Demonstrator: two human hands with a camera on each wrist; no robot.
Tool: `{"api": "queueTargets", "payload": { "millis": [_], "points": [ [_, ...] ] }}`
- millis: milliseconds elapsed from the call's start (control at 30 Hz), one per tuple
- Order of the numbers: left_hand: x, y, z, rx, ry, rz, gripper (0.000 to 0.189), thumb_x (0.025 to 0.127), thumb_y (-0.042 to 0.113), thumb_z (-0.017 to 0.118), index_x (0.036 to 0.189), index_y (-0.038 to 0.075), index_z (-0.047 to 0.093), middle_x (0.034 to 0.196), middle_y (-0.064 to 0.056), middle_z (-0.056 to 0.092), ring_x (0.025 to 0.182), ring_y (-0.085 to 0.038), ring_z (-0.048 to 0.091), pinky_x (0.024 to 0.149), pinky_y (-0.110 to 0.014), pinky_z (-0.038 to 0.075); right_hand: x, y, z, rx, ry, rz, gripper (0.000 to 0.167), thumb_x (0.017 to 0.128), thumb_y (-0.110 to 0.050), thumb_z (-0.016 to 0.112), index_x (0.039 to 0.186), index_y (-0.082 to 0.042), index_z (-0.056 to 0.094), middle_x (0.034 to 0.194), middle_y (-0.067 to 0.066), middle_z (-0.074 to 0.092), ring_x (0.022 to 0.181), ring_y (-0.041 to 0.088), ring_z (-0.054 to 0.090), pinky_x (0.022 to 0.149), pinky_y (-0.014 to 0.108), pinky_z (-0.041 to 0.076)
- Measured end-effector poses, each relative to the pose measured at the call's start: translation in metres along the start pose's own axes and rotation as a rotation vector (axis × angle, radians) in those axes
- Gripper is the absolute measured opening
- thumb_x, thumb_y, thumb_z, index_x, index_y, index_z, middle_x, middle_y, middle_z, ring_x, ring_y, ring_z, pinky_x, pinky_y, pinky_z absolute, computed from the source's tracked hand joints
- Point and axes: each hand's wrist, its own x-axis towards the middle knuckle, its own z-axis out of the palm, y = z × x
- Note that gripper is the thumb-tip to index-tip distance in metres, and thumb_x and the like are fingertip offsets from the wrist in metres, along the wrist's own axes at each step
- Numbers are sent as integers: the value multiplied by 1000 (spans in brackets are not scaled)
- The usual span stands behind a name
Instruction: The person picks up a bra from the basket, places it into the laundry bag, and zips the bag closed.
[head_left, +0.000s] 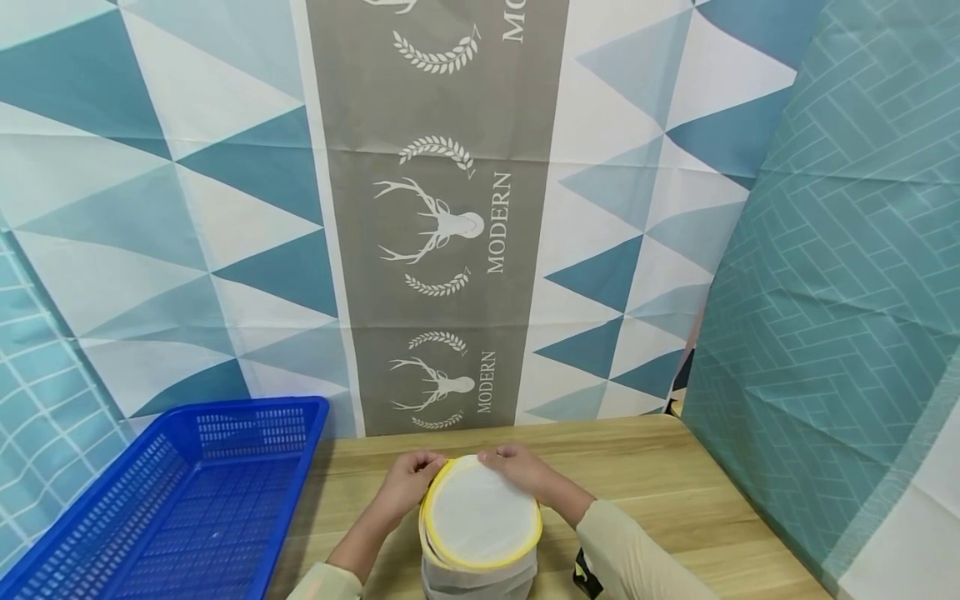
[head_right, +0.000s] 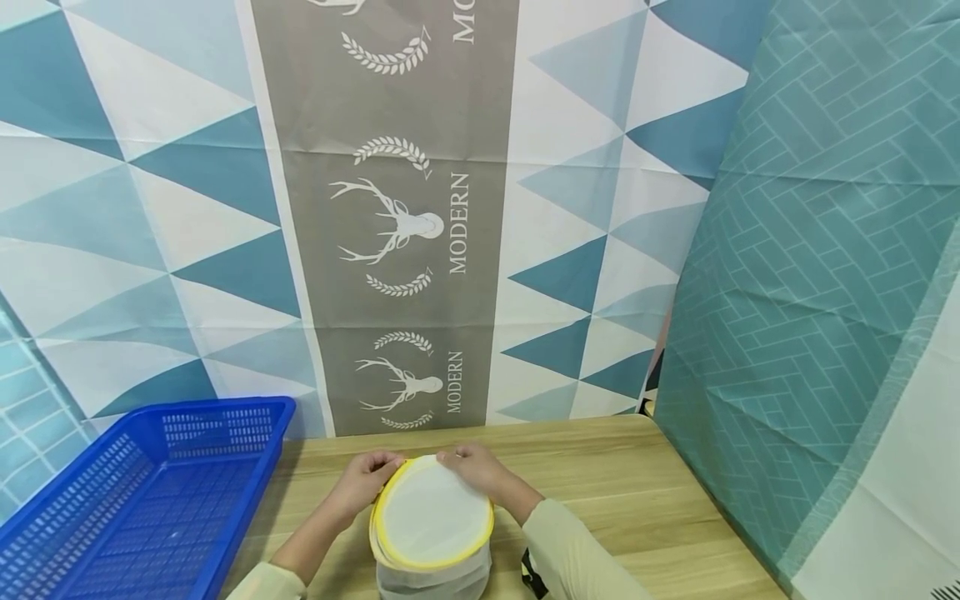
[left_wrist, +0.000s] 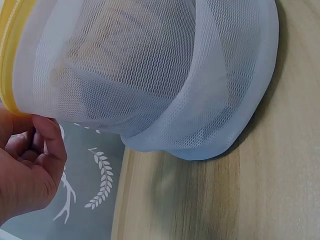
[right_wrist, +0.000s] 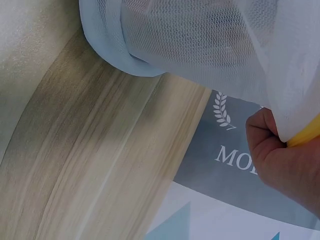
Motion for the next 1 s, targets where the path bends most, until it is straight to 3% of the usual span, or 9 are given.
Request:
{"api": "queueTargets", "payload": {
  "millis": [333, 633, 1000],
  "points": [
    [-2, 3, 1, -4, 4, -5, 23, 95, 16, 52, 99, -3, 66, 74, -4, 57, 53, -9, 46, 46, -21, 41, -2, -4, -3, 35, -14, 17, 38, 96, -37, 50, 97, -2, 63, 74, 2, 62, 57, 10, 59, 53, 29, 53],
    [-3, 7, 2, 17, 6, 8, 24, 95, 16, 53, 100, -3, 66, 75, -5, 58, 55, -10, 47, 47, -23, 42, 2, -10, -8, -10, -52, -16, 45, 95, -38, 49, 118, -1, 61, 85, 5, 65, 63, 10, 59, 60, 28, 54],
    [-1, 8, 0, 20, -16, 1, 24, 95, 17, 53, 100, -2, 66, 76, -5, 58, 53, -10, 47, 47, -23, 42, 5, -14, -10, -172, -76, -101, 30, 94, -35, 55, 104, -9, 66, 95, 3, 64, 74, 10, 57, 64, 25, 49]
  ]
}}
